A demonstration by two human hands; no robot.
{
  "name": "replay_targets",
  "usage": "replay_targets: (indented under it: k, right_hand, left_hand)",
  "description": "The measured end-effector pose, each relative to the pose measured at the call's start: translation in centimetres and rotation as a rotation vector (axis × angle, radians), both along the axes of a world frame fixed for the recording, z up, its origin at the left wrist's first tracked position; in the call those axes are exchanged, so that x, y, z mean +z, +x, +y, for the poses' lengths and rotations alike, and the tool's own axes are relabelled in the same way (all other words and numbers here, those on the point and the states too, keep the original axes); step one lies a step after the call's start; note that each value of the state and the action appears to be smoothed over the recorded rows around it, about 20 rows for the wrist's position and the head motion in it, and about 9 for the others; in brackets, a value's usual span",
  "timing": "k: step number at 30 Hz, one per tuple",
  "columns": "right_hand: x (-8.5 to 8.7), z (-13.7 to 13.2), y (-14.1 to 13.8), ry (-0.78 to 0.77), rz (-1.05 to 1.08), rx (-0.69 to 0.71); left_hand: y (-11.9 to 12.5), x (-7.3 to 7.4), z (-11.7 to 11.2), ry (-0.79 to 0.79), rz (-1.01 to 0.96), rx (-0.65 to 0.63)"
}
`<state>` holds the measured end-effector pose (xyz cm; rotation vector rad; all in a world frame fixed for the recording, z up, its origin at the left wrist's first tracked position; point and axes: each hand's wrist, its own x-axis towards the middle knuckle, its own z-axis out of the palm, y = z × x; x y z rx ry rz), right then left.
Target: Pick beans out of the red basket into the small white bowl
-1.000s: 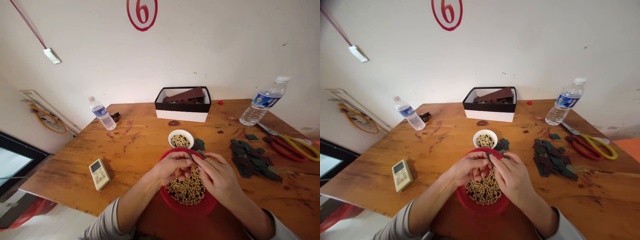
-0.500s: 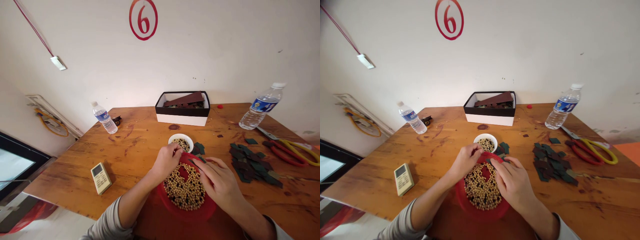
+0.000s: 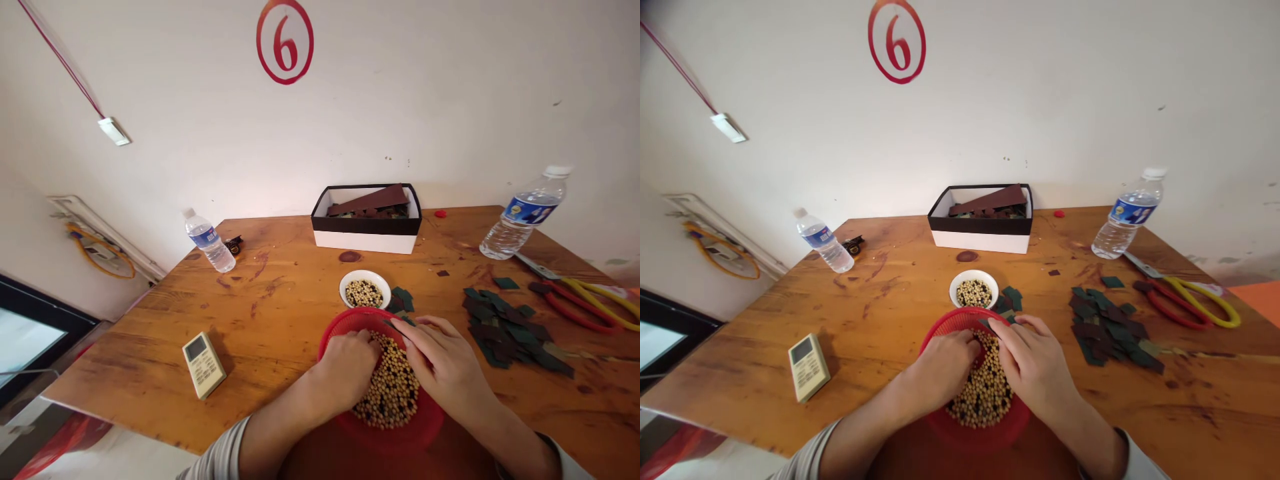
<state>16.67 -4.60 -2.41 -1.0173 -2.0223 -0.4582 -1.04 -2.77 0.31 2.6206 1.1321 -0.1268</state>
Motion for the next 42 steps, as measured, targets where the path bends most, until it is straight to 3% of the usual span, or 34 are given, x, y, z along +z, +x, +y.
replay_targets:
  k: [4, 7, 11, 13, 15, 18, 22, 26, 31, 33, 36, 39, 42]
  right_hand:
    - [0.2, 0.0, 0.0, -0.004, -0.029, -0.001]
    - [0.6, -0.3, -0.1, -0.003, -0.034, 0.005]
    - [1.0, -0.6, -0.3, 0.019, -0.054, 0.008]
    - [1.2, -0.6, -0.4, 0.022, -0.099, 0.008]
    - [1.2, -0.6, -0.7, 0.011, -0.144, 0.009]
    - [1.1, -0.5, -0.9, 0.005, -0.175, 0.01]
    - [0.7, -0.5, -0.9, -0.016, -0.183, -0.007]
    - [0.3, -0.5, -0.8, -0.045, -0.177, -0.024]
    - [0.1, -0.5, -0.7, -0.091, -0.154, -0.051]
    - [0.2, -0.5, -0.7, -0.076, -0.136, -0.059]
    - [0.2, -0.4, -0.5, -0.055, -0.113, -0.067]
    - [0.3, -0.3, -0.3, -0.049, -0.098, -0.063]
    - [0.3, -0.3, -0.1, -0.03, -0.081, -0.068]
  left_hand:
    - [0.0, -0.7, 0.2, -0.05, -0.127, 0.016]
    - [0.0, -1.1, 0.7, -0.184, -0.52, 0.194]
    - [0.2, -0.9, 1.5, -0.76, -1.04, 0.532]
    - [0.2, -0.7, 1.7, -1.019, -1.177, 0.618]
    - [0.3, -0.7, 1.6, -1.112, -1.276, 0.636]
    - [0.6, -0.9, 1.3, -1.05, -1.294, 0.632]
    - [1.1, -1.1, 0.8, -0.884, -1.181, 0.6]
    - [1.2, -1.2, 0.6, -0.819, -1.12, 0.545]
    - [1.0, -1.6, 0.5, -0.871, -1.015, 0.445]
    - [0.8, -1.4, 0.9, -0.729, -0.977, 0.405]
    - [0.6, -0.5, 2.2, -0.363, -0.917, 0.448]
    - [0.2, 0.2, 3.5, -0.208, -0.864, 0.526]
    - [0.0, 0.0, 3.3, -0.096, -0.667, 0.453]
